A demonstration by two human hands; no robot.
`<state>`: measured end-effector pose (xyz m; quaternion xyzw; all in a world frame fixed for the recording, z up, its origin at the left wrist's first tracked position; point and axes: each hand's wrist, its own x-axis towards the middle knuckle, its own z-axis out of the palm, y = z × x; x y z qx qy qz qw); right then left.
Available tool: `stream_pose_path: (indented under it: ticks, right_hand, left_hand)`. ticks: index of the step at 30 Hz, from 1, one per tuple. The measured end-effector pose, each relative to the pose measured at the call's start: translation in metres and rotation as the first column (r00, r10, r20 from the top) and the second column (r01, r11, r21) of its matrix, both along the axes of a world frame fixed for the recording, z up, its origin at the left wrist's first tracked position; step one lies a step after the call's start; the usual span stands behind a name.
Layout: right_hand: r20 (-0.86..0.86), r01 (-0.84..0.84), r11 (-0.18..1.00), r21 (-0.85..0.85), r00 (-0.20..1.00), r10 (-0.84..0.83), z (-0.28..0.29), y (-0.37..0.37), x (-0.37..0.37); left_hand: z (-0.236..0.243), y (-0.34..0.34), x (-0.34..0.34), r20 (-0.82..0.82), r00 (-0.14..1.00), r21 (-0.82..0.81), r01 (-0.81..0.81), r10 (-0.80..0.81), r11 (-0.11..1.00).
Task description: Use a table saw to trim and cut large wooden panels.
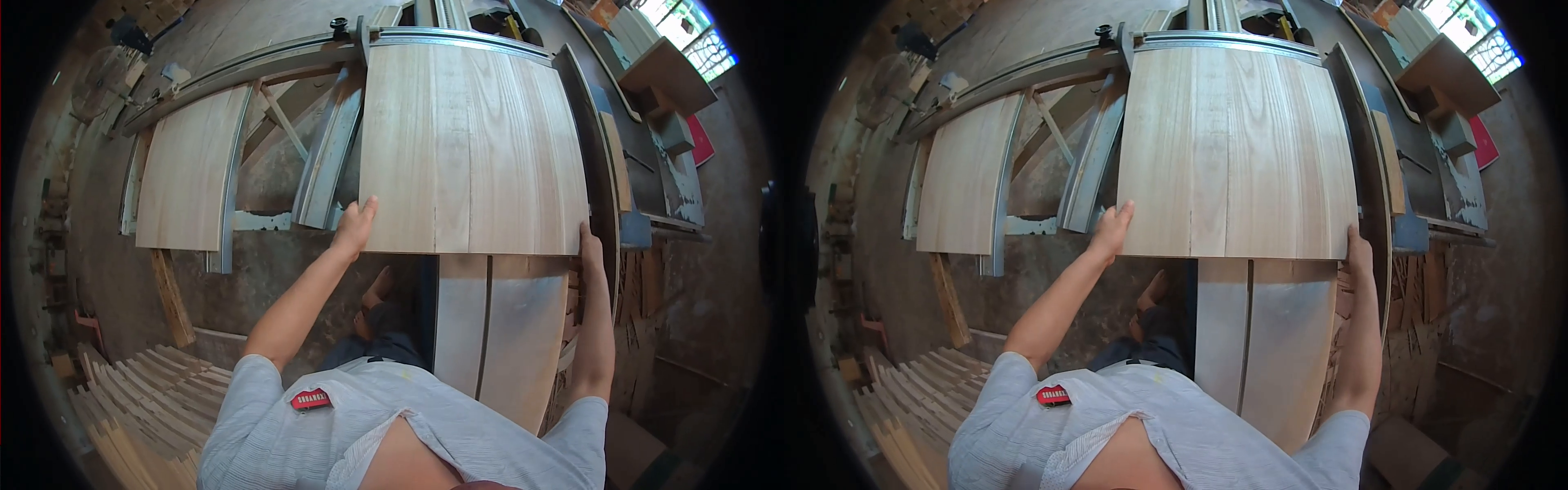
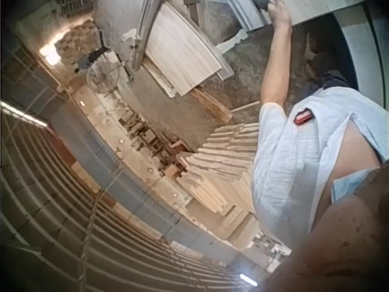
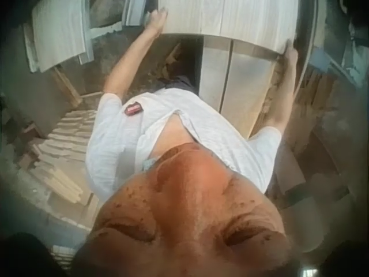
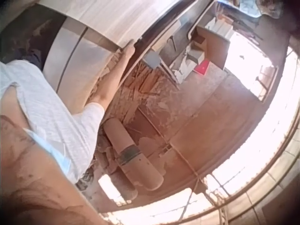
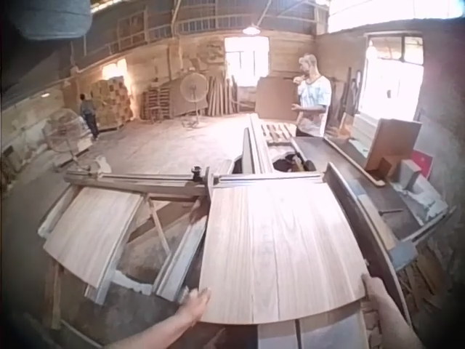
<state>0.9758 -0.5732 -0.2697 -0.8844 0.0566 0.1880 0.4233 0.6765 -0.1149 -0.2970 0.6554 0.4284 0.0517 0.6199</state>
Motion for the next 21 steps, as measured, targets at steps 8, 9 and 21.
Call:
stream_pose_path:
  ticks: [8, 9, 21]
  right_hand:
    - [-0.079, 0.126, 0.984, -0.127, 0.987, -0.136, -0.001, 0.009, -0.042]
    - [-0.071, 0.127, 0.983, -0.130, 0.988, -0.137, 0.001, 0.011, -0.047]
    - [-0.137, 0.163, 0.986, 0.046, 0.978, -0.156, -0.004, -0.028, 0.027]
  left_hand:
    - [0.015, 0.003, -0.017, -0.187, 0.980, 0.238, -0.025, 0.071, 0.971]
    - [0.015, 0.002, -0.019, -0.188, 0.980, 0.237, -0.021, 0.067, 0.971]
    - [-0.038, -0.027, 0.030, 0.028, 0.997, -0.028, -0.069, 0.069, 0.997]
